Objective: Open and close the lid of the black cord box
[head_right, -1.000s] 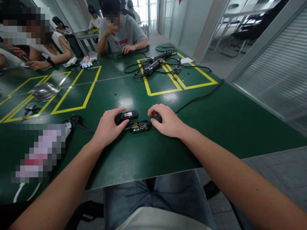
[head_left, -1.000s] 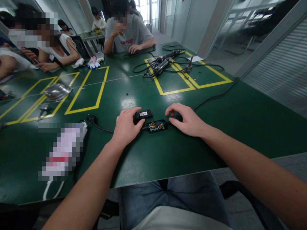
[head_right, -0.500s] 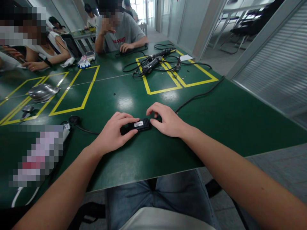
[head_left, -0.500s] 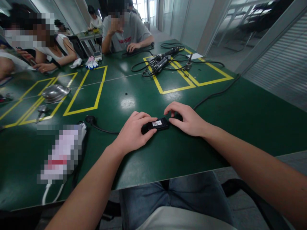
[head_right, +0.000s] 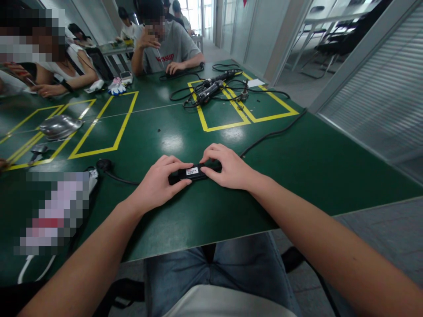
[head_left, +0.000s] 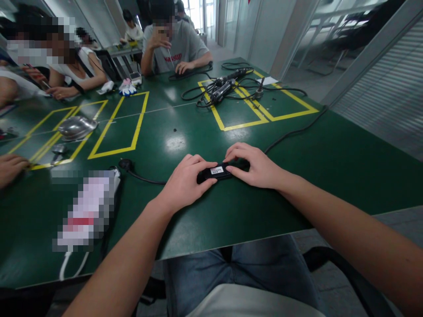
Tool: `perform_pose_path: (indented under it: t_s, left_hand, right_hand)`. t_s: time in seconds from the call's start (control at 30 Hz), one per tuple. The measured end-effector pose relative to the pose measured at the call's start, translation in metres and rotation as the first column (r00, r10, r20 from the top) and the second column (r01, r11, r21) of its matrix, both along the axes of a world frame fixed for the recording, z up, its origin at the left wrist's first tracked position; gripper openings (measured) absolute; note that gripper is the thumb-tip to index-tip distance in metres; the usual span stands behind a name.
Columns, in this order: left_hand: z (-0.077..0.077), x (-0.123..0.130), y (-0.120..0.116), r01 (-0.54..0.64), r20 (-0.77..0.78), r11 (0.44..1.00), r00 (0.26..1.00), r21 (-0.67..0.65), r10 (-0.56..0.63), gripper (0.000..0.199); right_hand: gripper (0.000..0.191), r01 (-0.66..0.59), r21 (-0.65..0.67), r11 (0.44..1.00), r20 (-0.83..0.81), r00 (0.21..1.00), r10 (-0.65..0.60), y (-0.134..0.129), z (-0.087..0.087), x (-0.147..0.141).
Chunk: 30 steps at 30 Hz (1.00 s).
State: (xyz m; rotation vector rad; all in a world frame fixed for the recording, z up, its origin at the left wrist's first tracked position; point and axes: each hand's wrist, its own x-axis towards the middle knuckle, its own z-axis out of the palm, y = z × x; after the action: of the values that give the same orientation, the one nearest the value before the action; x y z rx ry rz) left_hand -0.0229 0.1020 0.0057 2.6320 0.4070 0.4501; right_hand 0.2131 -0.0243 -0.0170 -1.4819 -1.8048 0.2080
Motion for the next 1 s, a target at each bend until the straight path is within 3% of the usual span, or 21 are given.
perform_pose_path:
  t_s: [0.4,0.8,0.87,1.0]
  left_hand:
    - [-0.0036,0.0013,0.0022,0.001,0.002,1.0,1.0,-0.021,-0.001,0.037]
    - [-0.0079,0.0003,-0.0049,0.01,0.053,1.0,0.999,0.001,-0.01,0.039]
    - [-0.008,0.0003,-0.0046,-0.034,0.082,0.999,0.996,-0.008,0.035,0.041]
    - [-0.0101,0.0011,0.0029,-0.283,0.125,0.959,0.952,-0.005,0.281,0.026]
  right_hand:
    - [0.011,0.031,0.023,0.999,0.046,0.998,-0.032,-0.0002,-0.0011,0.0002]
    - [0.015,0.037,-0.043,0.998,0.036,0.999,-0.036,-0.0019,0.0009,0.0017]
    - [0.017,0.041,-0.063,0.997,0.025,0.999,-0.039,-0.0034,0.0015,0.0035]
    - [0.015,0.036,-0.1,0.994,0.0,0.999,-0.036,-0.0057,0.0021,0.0067]
